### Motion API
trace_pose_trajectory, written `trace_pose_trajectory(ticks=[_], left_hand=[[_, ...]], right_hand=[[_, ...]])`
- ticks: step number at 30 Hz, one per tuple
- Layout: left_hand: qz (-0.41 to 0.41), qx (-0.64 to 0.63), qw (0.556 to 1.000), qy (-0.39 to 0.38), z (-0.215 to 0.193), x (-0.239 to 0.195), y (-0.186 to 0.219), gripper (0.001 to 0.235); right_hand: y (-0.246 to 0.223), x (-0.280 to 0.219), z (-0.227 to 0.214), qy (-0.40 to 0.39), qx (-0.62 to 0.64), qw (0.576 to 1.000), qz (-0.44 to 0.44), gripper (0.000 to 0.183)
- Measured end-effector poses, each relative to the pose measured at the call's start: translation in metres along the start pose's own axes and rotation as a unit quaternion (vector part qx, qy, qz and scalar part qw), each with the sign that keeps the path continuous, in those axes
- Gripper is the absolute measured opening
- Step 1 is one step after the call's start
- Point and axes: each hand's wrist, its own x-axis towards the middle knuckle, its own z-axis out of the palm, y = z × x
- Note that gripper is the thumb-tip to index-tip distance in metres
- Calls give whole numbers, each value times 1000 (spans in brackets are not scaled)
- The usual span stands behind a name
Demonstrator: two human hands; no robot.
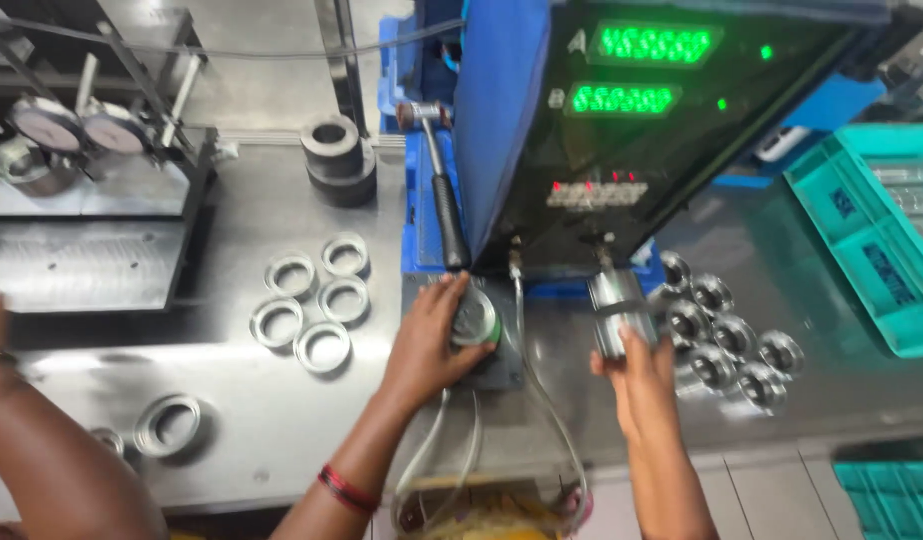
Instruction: Testing and sorting metal caps using an industrial press machine and storage crates.
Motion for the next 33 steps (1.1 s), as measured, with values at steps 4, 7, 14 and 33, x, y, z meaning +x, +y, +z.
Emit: trace_pose_trajectory(ticks=[4, 7, 14, 33], left_hand=[[6, 2, 1000, 1, 1, -6, 0, 92], [15, -12, 1000, 24, -18, 9, 18, 89], [-11, -29, 985, 168, -60, -16, 28, 83], [-132, 233, 963, 5, -37, -133, -56, 94]], right_hand=[[-11, -37, -13, -71, 69, 993, 67, 49], [-47, -48, 27, -212, 108, 970, 40, 63], [-1, -43, 144, -286, 1, 954, -87, 83], [-8, -30, -50, 79, -477, 839, -250, 49]])
